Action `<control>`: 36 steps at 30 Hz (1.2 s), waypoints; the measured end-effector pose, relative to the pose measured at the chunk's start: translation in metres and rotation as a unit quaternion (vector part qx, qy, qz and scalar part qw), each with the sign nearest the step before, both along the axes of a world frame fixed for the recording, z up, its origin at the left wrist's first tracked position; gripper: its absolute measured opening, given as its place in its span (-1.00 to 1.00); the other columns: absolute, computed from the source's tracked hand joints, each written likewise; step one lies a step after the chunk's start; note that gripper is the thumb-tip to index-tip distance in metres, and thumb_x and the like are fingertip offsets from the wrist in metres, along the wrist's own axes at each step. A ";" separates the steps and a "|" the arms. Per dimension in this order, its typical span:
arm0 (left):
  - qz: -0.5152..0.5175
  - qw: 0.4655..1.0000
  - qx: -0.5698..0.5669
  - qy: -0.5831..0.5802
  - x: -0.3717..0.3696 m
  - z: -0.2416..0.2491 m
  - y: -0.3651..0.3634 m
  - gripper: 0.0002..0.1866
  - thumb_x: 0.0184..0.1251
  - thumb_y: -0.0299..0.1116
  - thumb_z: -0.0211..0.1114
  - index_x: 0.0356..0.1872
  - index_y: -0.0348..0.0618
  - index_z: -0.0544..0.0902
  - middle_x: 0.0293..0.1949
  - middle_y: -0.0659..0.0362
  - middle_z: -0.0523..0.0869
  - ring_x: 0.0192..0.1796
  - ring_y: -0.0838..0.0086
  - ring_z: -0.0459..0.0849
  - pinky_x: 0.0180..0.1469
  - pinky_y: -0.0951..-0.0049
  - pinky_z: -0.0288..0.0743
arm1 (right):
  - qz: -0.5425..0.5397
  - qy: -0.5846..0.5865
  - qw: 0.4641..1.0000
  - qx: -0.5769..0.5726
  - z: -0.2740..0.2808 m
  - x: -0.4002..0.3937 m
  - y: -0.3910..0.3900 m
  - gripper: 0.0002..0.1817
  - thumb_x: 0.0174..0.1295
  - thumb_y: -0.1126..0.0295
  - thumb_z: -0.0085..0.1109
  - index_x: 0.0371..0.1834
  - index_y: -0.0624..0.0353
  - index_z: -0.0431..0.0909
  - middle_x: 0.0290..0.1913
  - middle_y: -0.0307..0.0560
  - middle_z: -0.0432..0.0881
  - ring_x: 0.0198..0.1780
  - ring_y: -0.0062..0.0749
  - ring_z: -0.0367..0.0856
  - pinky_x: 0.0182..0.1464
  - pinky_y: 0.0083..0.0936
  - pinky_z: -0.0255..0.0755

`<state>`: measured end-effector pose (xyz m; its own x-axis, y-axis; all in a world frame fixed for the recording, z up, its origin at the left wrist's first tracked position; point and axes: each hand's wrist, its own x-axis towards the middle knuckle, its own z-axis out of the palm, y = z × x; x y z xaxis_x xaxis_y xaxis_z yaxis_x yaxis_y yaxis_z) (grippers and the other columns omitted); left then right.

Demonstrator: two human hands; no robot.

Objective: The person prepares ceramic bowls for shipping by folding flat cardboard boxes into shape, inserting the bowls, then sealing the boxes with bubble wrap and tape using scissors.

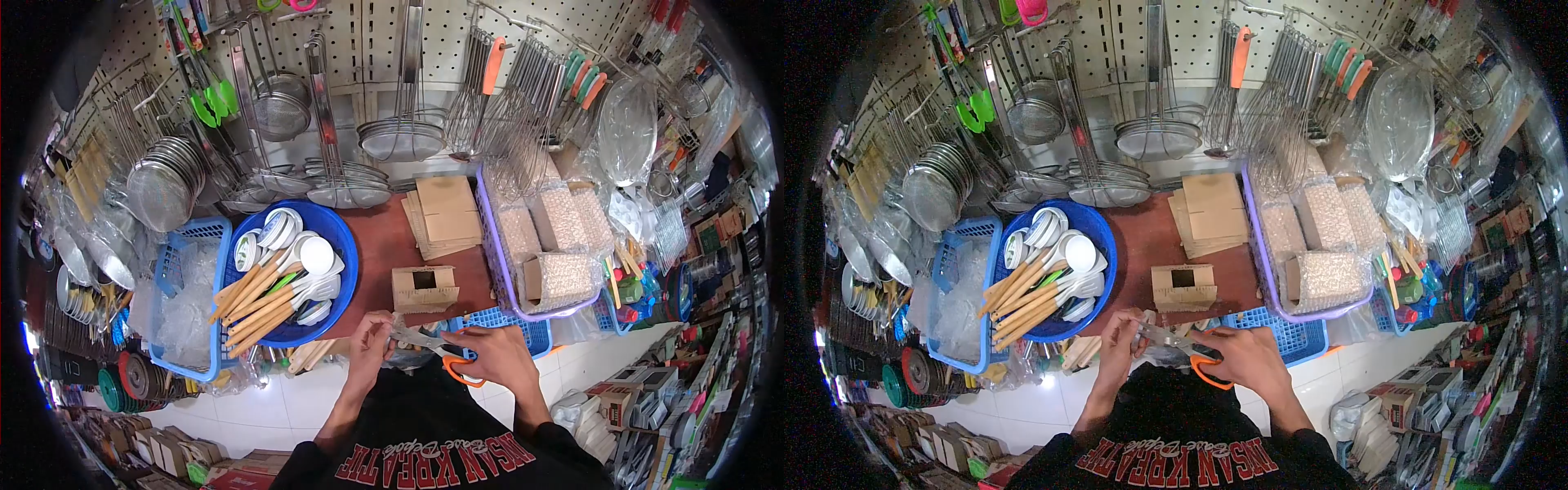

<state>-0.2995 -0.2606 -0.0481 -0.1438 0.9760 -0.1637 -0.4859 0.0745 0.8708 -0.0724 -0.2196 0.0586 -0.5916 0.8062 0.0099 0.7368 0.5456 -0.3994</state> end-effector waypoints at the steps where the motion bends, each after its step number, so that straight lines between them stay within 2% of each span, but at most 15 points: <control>1: -0.002 1.000 0.002 0.007 0.000 0.001 0.000 -0.95 0.56 -0.47 0.15 -0.08 -0.16 0.56 -0.01 0.24 0.54 -0.39 0.71 0.47 -0.51 0.70 0.25 | 0.004 -0.004 1.000 0.001 0.001 -0.001 0.000 -0.49 -0.07 0.16 0.54 0.05 -0.13 0.76 -0.15 -0.22 0.79 -0.23 -0.28 0.75 -0.20 -0.41 0.59; 7: -0.009 0.999 0.031 0.039 0.003 -0.003 -0.001 -0.97 0.54 -0.50 0.17 -0.11 -0.18 0.57 0.01 0.24 0.53 -0.40 0.74 0.46 -0.52 0.69 0.23 | 0.056 0.000 0.997 0.055 0.002 -0.003 0.002 -0.51 -0.05 0.15 0.53 0.03 -0.10 0.76 -0.14 -0.24 0.79 -0.24 -0.31 0.75 -0.19 -0.42 0.58; 9: -0.010 0.999 0.028 0.033 0.002 -0.004 -0.001 -0.96 0.54 -0.51 0.17 -0.12 -0.19 0.57 0.02 0.24 0.52 -0.40 0.75 0.44 -0.50 0.70 0.22 | 0.060 -0.018 0.998 0.027 0.007 -0.003 0.002 -0.53 0.01 0.17 0.48 0.06 -0.08 0.73 -0.12 -0.22 0.78 -0.16 -0.26 0.73 -0.15 -0.36 0.57; 13: -0.023 0.993 0.056 0.102 -0.001 -0.009 -0.002 -0.79 0.52 -0.57 0.13 0.10 -0.18 0.51 0.04 0.21 0.50 -0.20 0.64 0.54 -0.23 0.61 0.43 | 0.052 -0.011 0.999 -0.012 0.004 -0.002 0.003 -0.53 0.04 0.20 0.45 0.08 -0.07 0.71 -0.20 -0.13 0.77 -0.19 -0.19 0.74 -0.17 -0.29 0.57; 16: 0.010 0.990 0.053 0.130 0.003 -0.006 0.000 -0.58 0.49 -0.59 0.14 0.31 -0.18 0.38 0.08 0.16 0.47 0.01 0.53 0.56 0.03 0.51 0.47 | -0.022 -0.012 0.997 -0.079 -0.006 0.003 0.004 -0.54 0.05 0.22 0.44 0.09 -0.05 0.70 -0.30 -0.05 0.76 -0.28 -0.13 0.74 -0.25 -0.26 0.57; 18: 0.023 0.986 0.070 0.149 0.004 -0.010 0.001 -0.45 0.45 -0.57 0.19 0.42 -0.20 0.27 0.11 0.11 0.45 0.14 0.46 0.54 0.17 0.46 0.44 | -0.077 0.023 0.992 -0.097 -0.014 0.009 0.004 -0.55 0.07 0.32 0.42 0.10 0.02 0.69 -0.28 -0.08 0.78 -0.32 -0.21 0.76 -0.26 -0.37 0.57; 20: -0.005 0.974 0.067 0.219 -0.001 -0.032 0.002 -0.35 0.39 -0.51 0.27 0.45 -0.23 0.23 0.15 0.03 0.44 0.19 0.36 0.53 0.21 0.40 0.43 | -0.134 0.087 0.981 -0.113 -0.035 0.018 0.003 -0.54 0.09 0.42 0.39 0.13 0.09 0.66 -0.28 -0.09 0.78 -0.33 -0.30 0.75 -0.26 -0.45 0.56; 22: -0.022 0.943 0.079 0.323 -0.006 -0.047 0.006 -0.27 0.34 -0.43 0.35 0.48 -0.25 0.20 0.18 -0.05 0.43 0.23 0.23 0.51 0.24 0.30 0.41 | -0.191 0.178 0.957 -0.126 -0.065 0.026 0.000 -0.51 0.13 0.51 0.35 0.19 0.16 0.60 -0.30 -0.08 0.77 -0.34 -0.41 0.74 -0.27 -0.51 0.54; 23: -0.026 0.915 0.092 0.392 -0.007 -0.050 0.008 -0.23 0.32 -0.38 0.38 0.49 -0.26 0.19 0.18 -0.09 0.43 0.26 0.15 0.49 0.26 0.23 0.40 | -0.219 0.195 0.947 -0.130 -0.071 0.027 -0.002 -0.52 0.14 0.50 0.34 0.19 0.13 0.60 -0.32 -0.05 0.74 -0.35 -0.37 0.73 -0.27 -0.47 0.55; 25: -0.037 0.848 0.124 0.513 -0.010 -0.062 0.013 -0.16 0.29 -0.26 0.42 0.50 -0.26 0.17 0.21 -0.16 0.42 0.29 0.00 0.46 0.29 0.09 0.37 | -0.274 0.229 0.924 -0.135 -0.077 0.025 -0.005 -0.53 0.15 0.49 0.31 0.19 0.09 0.60 -0.37 0.01 0.69 -0.38 -0.29 0.72 -0.28 -0.40 0.56; 27: -0.051 0.769 0.159 0.618 -0.015 -0.080 0.014 -0.11 0.28 -0.14 0.43 0.52 -0.23 0.16 0.23 -0.20 0.41 0.30 -0.14 0.42 0.29 -0.04 0.35 | -0.285 0.268 0.912 -0.121 -0.118 0.032 -0.008 -0.50 0.18 0.52 0.28 0.25 0.16 0.53 -0.35 -0.01 0.68 -0.37 -0.37 0.69 -0.26 -0.43 0.55; 29: -0.074 0.724 0.137 0.672 -0.020 -0.092 0.015 -0.07 0.26 -0.04 0.43 0.53 -0.19 0.15 0.27 -0.21 0.40 0.32 -0.16 0.41 0.30 -0.09 0.33 | -0.309 0.293 0.898 -0.112 -0.148 0.035 -0.008 -0.50 0.18 0.52 0.26 0.25 0.18 0.52 -0.34 -0.01 0.68 -0.36 -0.35 0.70 -0.25 -0.43 0.55; 30: -0.086 0.700 0.126 0.697 -0.022 -0.099 0.016 -0.05 0.25 0.01 0.43 0.54 -0.17 0.14 0.29 -0.21 0.39 0.32 -0.17 0.41 0.30 -0.11 0.32 | -0.330 0.270 0.898 -0.112 -0.162 0.037 -0.006 -0.50 0.19 0.50 0.27 0.25 0.17 0.52 -0.32 0.04 0.70 -0.32 -0.27 0.72 -0.22 -0.38 0.56; 34: -0.142 0.713 0.047 0.685 -0.036 -0.140 0.030 -0.02 0.25 0.10 0.39 0.58 -0.02 0.09 0.36 -0.23 0.35 0.37 -0.16 0.38 0.33 -0.14 0.30 | -0.404 0.178 0.885 -0.146 -0.202 0.036 0.004 -0.50 0.21 0.35 0.27 0.26 0.14 0.55 -0.22 0.25 0.73 -0.14 0.11 0.75 -0.10 -0.12 0.59; 36: -0.138 0.714 0.040 0.685 -0.039 -0.151 0.035 -0.01 0.26 0.15 0.36 0.60 0.04 0.07 0.38 -0.23 0.33 0.39 -0.16 0.37 0.36 -0.15 0.26 | -0.392 0.124 0.902 -0.133 -0.206 0.035 0.011 -0.49 0.23 0.33 0.27 0.27 0.22 0.53 -0.22 0.21 0.75 -0.19 0.04 0.77 -0.13 -0.19 0.60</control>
